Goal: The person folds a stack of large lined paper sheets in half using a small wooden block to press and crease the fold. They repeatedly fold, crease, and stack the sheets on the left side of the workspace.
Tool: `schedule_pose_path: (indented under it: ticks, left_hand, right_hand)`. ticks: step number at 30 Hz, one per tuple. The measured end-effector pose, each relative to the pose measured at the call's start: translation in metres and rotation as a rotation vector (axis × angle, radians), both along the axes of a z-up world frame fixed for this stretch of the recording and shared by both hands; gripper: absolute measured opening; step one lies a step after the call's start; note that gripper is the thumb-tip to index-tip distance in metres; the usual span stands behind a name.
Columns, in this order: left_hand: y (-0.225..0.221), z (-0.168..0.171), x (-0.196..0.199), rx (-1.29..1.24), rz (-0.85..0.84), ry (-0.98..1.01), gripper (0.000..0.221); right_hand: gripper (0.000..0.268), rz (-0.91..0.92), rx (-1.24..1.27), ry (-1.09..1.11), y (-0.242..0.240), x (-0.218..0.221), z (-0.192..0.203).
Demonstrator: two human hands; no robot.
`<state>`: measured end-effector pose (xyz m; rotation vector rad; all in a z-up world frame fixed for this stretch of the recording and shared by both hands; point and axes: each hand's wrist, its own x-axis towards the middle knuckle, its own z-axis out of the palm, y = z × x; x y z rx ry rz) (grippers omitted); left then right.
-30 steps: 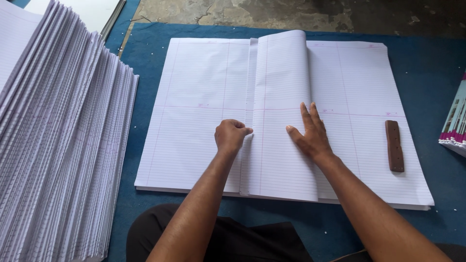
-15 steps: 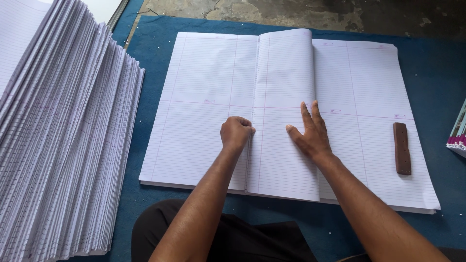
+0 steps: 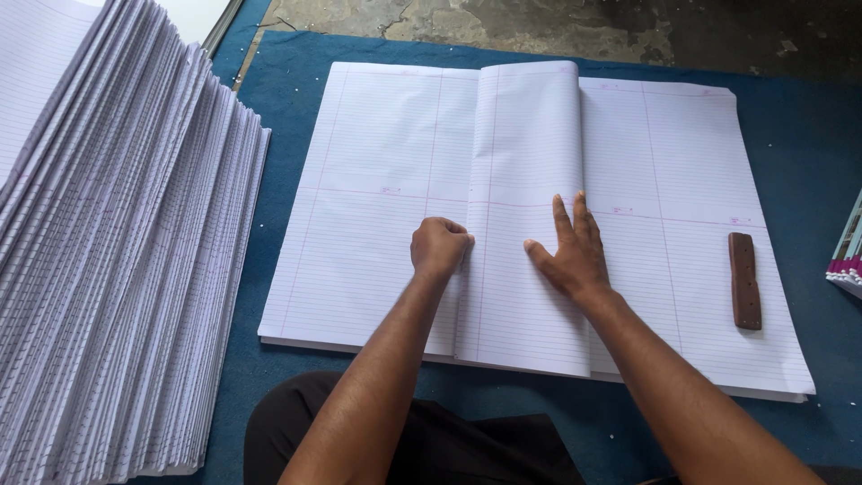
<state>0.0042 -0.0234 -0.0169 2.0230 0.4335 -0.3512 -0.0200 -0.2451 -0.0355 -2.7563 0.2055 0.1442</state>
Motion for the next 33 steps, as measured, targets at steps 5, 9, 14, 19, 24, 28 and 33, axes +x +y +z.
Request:
schedule_pose_path:
  ticks: [5, 9, 14, 19, 24, 28, 33]
  left_hand:
    - [-0.0039, 0.0049, 0.0011, 0.063, 0.015, -0.007, 0.012]
    - [-0.0022, 0.008, 0.0008, 0.046, 0.001, 0.01, 0.01]
    - [-0.0014, 0.0082, 0.0007, 0.022, 0.003, 0.021, 0.009]
    - [-0.0007, 0.0031, 0.0017, 0.027, -0.002, -0.016, 0.008]
    - [-0.001, 0.0017, 0.0012, 0.008, 0.008, -0.028, 0.005]
    - [0.0005, 0.005, 0.0013, 0.012, -0.009, -0.009, 0.004]
    - [-0.002, 0.0096, 0.0002, 0.063, -0.044, 0.014, 0.008]
  right_hand:
    - [0.099, 0.015, -0.076, 0.022, 0.0028, 0.0, 0.0019]
    - [0.1, 0.022, -0.097, 0.046, 0.0032, -0.0012, 0.0044]
    - [0.1, 0.034, -0.092, 0.026, 0.0032, -0.0028, 0.0048]
    - [0.1, 0.046, -0.102, 0.024, 0.0024, -0.0029, 0.0043]
    - [0.1, 0.04, -0.101, 0.036, 0.0029, -0.0031, 0.0058]
    - [0.1, 0.033, -0.104, 0.051, 0.004, -0.0028, 0.0074]
    - [0.099, 0.036, -0.139, 0.066, 0.0052, -0.0028, 0.0086]
